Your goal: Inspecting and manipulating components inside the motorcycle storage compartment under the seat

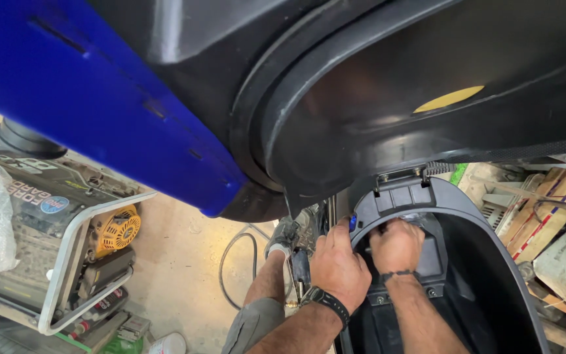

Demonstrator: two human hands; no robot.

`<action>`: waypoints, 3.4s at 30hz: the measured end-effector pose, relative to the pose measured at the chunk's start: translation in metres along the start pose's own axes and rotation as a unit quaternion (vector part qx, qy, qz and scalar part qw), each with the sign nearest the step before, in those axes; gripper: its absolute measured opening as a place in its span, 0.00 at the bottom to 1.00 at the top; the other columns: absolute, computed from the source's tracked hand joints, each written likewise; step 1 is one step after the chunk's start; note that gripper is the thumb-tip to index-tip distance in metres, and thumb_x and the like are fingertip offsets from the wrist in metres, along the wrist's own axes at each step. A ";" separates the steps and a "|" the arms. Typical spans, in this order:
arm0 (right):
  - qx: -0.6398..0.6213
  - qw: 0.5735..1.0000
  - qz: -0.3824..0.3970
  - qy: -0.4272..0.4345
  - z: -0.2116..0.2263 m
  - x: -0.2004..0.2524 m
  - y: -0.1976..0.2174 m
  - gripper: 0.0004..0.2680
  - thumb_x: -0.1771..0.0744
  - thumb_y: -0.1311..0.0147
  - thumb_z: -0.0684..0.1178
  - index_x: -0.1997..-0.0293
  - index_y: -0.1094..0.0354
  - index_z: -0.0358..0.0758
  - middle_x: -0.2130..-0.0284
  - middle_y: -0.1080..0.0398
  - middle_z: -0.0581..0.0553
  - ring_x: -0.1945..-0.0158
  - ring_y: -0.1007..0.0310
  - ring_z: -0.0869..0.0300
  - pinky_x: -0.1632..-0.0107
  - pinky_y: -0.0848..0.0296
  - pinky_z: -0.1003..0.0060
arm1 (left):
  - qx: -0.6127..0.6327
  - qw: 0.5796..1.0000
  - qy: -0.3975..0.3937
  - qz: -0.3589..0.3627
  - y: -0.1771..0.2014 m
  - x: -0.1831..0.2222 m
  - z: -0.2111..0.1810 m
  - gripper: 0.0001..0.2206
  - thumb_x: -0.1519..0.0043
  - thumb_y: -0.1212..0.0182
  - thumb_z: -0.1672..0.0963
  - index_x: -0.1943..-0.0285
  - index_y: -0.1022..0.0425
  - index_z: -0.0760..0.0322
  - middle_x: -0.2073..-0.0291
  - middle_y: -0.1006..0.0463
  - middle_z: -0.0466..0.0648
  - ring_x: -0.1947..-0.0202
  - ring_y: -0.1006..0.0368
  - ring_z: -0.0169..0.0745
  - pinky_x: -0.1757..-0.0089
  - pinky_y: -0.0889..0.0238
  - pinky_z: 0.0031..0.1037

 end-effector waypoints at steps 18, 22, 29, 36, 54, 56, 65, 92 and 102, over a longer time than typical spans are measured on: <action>-0.005 0.999 -0.048 0.006 0.010 -0.002 0.008 0.07 0.44 0.42 0.55 0.81 0.31 0.47 0.79 0.29 0.49 0.65 0.30 0.55 0.44 0.43 0.63 | -0.010 1.000 0.010 -0.006 -0.006 -0.001 0.002 0.30 0.57 0.50 0.60 0.40 0.38 0.61 0.58 0.26 0.51 0.59 0.35 0.58 0.62 0.37 0.46; 0.057 0.995 0.060 -0.060 0.025 -0.010 0.019 0.05 0.42 0.48 0.52 0.82 0.29 0.50 0.78 0.28 0.52 0.62 0.28 0.58 0.41 0.50 0.64 | -0.013 1.000 0.019 -0.005 -0.005 -0.001 0.002 0.29 0.56 0.50 0.60 0.40 0.38 0.60 0.57 0.26 0.50 0.58 0.35 0.57 0.62 0.36 0.46; 0.170 0.951 0.239 -0.099 0.051 -0.020 0.034 0.07 0.40 0.54 0.55 0.79 0.30 0.65 0.74 0.26 0.60 0.59 0.28 0.62 0.41 0.53 0.58 | -0.001 0.999 0.025 0.026 -0.003 -0.001 0.002 0.30 0.55 0.51 0.59 0.38 0.39 0.61 0.57 0.28 0.51 0.57 0.37 0.59 0.61 0.38 0.49; 0.102 0.975 0.195 -0.024 0.052 -0.018 0.034 0.07 0.40 0.54 0.54 0.70 0.26 0.61 0.69 0.25 0.56 0.53 0.29 0.60 0.36 0.53 0.56 | 0.011 1.000 0.005 0.005 0.002 -0.004 -0.001 0.30 0.56 0.51 0.60 0.39 0.38 0.62 0.57 0.27 0.51 0.60 0.36 0.59 0.61 0.38 0.48; 0.147 0.953 0.255 -0.077 0.049 -0.021 0.029 0.09 0.38 0.58 0.60 0.73 0.28 0.64 0.71 0.26 0.59 0.52 0.30 0.65 0.36 0.54 0.61 | -0.003 0.983 0.124 0.137 0.019 -0.009 -0.013 0.28 0.50 0.51 0.59 0.36 0.44 0.55 0.54 0.40 0.51 0.56 0.35 0.62 0.62 0.36 0.54; 0.158 0.948 0.269 -0.062 0.045 -0.020 0.022 0.09 0.39 0.59 0.61 0.74 0.29 0.66 0.71 0.26 0.61 0.53 0.30 0.66 0.39 0.52 0.62 | -0.003 0.978 0.116 0.172 0.022 -0.011 -0.014 0.29 0.50 0.50 0.58 0.36 0.45 0.55 0.53 0.39 0.54 0.58 0.33 0.65 0.62 0.36 0.54; 0.157 0.949 0.265 -0.074 0.038 -0.019 0.011 0.08 0.42 0.55 0.54 0.86 0.34 0.62 0.78 0.27 0.58 0.63 0.27 0.62 0.47 0.50 0.64 | -0.055 0.985 0.039 0.159 0.006 -0.037 -0.015 0.16 0.49 0.48 0.59 0.51 0.41 0.66 0.55 0.37 0.58 0.67 0.31 0.70 0.70 0.37 0.58; 0.138 0.988 -0.024 -0.069 -0.068 -0.015 0.156 0.17 0.35 0.48 0.66 0.73 0.39 0.44 0.76 0.32 0.39 0.66 0.31 0.40 0.68 0.37 0.48 | 0.008 0.988 0.039 0.146 0.011 -0.031 -0.003 0.07 0.52 0.48 0.60 0.66 0.38 0.65 0.72 0.29 0.56 0.73 0.32 0.61 0.69 0.39 0.47; -0.144 0.960 -0.170 0.170 0.022 0.012 0.152 0.04 0.36 0.50 0.42 0.64 0.31 0.33 0.73 0.31 0.38 0.69 0.32 0.44 0.62 0.37 0.50 | 0.004 0.989 0.054 0.136 0.006 -0.028 0.001 0.13 0.54 0.49 0.59 0.59 0.35 0.64 0.69 0.27 0.54 0.70 0.30 0.64 0.68 0.37 0.49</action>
Point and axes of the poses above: each hand's wrist, its own x-axis away from the middle knuckle, its own y-axis out of the back of the hand, z = x × y, the point moved 4 cm from there along -x, towards the middle knuckle
